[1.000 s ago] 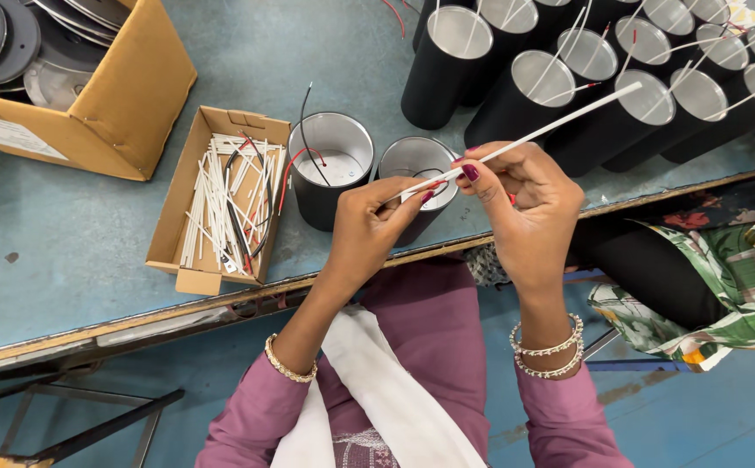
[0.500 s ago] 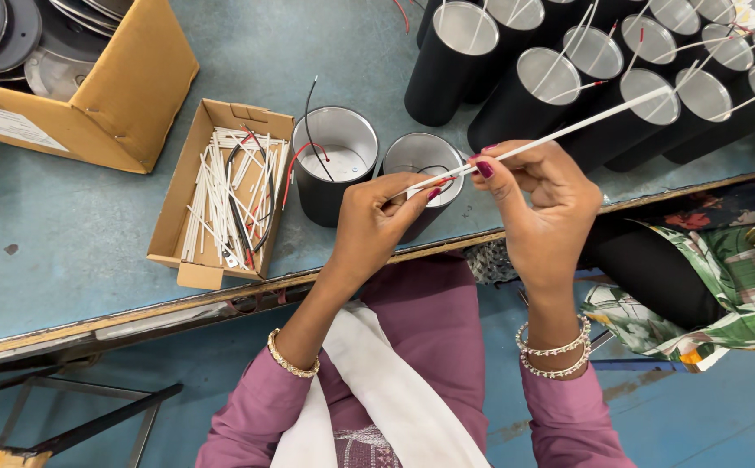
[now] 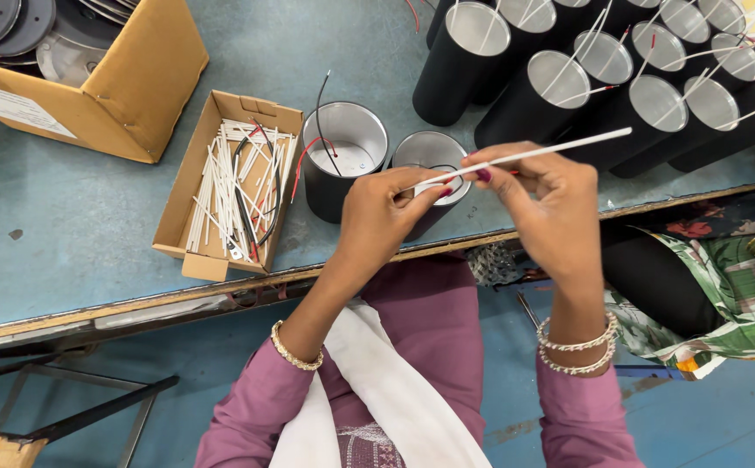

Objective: The person inserts white wicks into black cylindrical candle containers, adjusts the wick and attached wires, and places the finished units on the table. The person also handles a box of wicks and uses scissors to trim excess wick length.

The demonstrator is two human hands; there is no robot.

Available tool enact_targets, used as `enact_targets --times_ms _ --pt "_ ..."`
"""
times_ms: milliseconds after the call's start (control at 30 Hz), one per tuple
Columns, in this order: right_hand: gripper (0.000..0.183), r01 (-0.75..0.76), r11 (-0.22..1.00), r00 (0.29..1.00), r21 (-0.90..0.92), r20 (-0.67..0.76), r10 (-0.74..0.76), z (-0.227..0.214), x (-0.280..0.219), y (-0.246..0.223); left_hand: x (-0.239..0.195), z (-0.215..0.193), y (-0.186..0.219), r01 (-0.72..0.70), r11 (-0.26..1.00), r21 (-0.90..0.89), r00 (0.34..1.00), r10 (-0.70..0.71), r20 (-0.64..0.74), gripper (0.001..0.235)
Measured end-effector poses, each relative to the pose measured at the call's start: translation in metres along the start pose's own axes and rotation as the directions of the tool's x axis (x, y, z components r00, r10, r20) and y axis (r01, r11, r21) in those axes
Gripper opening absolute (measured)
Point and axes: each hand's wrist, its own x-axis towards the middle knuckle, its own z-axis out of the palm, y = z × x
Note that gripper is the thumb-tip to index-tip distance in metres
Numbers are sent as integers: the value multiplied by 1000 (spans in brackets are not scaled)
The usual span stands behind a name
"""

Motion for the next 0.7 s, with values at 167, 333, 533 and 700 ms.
enact_targets --times_ms 167,333,533,700 --pt "16 -55 998 997 -1 46 55 -3 13 1 -1 -4 3 222 935 278 969 -242 39 22" --pt "14 -54 998 989 -16 138 56 -10 27 2 1 4 -8 31 962 271 997 -10 -77 20" --pt "12 -43 975 962 -219 256 100 -1 46 15 9 13 -12 -50 961 273 995 73 -75 17" --pt "10 -73 977 958 -201 259 125 -1 49 22 10 9 -4 182 915 359 983 -174 -56 20"
